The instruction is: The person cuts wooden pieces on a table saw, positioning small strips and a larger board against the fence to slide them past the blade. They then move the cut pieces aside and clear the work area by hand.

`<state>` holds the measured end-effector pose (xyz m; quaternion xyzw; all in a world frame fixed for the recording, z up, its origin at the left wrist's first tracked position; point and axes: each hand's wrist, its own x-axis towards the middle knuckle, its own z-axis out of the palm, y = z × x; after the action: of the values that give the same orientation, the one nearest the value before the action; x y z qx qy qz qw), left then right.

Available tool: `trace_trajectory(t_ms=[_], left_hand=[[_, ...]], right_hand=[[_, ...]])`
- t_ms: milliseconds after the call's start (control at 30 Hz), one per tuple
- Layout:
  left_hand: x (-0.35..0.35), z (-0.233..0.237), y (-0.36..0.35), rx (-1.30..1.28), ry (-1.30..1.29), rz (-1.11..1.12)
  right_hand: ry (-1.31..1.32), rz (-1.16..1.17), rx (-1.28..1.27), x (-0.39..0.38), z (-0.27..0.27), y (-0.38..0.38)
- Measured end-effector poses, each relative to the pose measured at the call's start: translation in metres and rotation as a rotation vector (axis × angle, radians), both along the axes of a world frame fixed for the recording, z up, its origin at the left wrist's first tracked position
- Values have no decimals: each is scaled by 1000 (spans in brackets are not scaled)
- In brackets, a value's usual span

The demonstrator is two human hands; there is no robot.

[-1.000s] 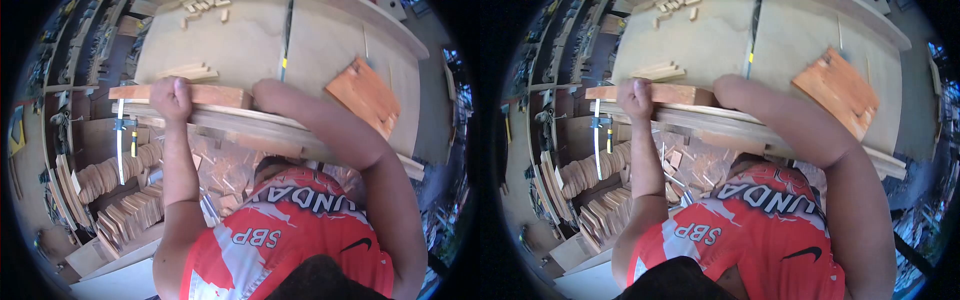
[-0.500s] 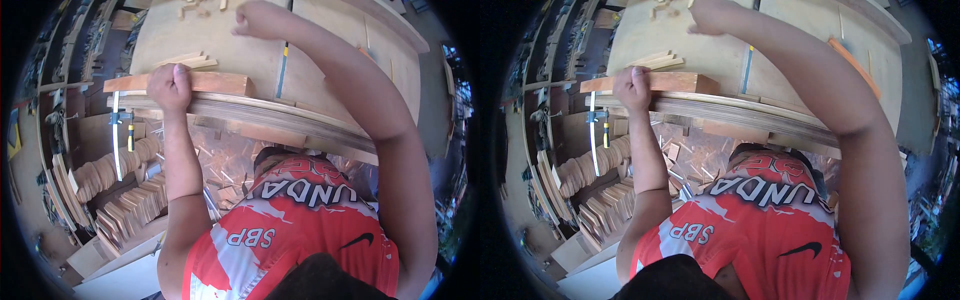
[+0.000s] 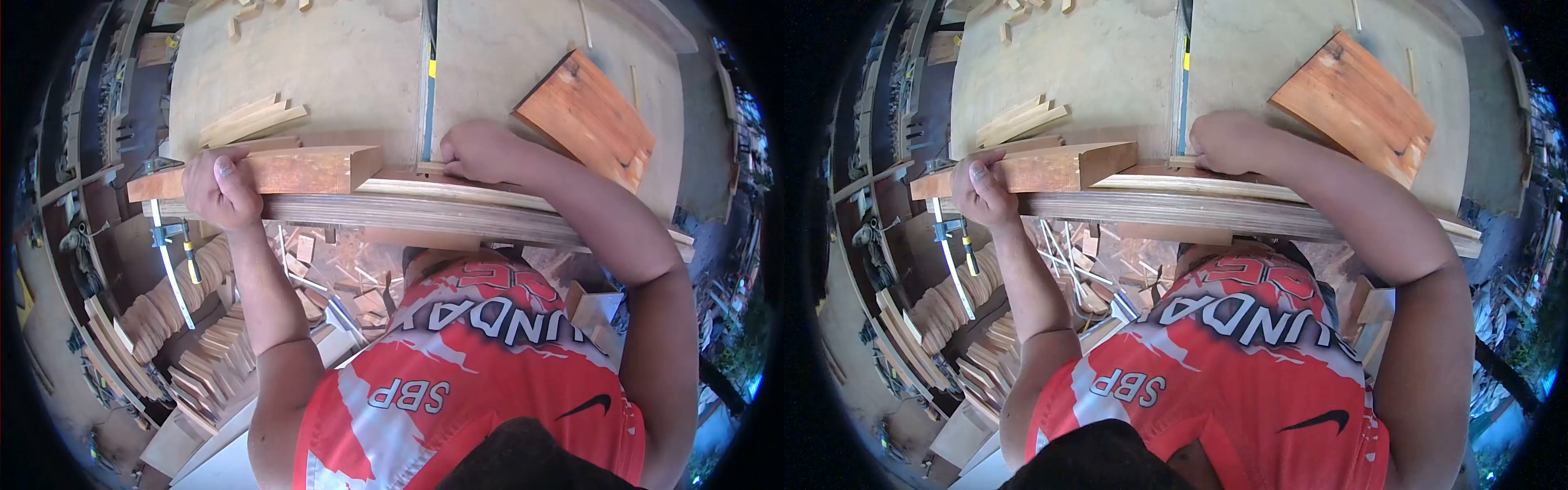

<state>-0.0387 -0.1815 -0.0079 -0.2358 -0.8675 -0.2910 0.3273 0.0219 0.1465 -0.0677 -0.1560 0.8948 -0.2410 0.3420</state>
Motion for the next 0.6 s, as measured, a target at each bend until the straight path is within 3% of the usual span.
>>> trace_trajectory(t_ms=[267,333,400,433,500,600], left_hand=[[-1,-1,-5,7,29,-42],[-1,-1,-4,-7,23,-22],[0,-1,-6,-19,5,-19],[1,-2,-7,-34,-12,-7],[1,-2,-9,-40,-19,-7],[0,-5,-9,-30,-16,0]], right_hand=[[-70,-70,-201,4,19,0],[-217,-290,-390,13,50,16],[-6,-210,-342,33,89,57],[-32,-203,-317,49,105,85],[-353,-322,-275,90,142,139],[-568,-297,164,167,177,203]])
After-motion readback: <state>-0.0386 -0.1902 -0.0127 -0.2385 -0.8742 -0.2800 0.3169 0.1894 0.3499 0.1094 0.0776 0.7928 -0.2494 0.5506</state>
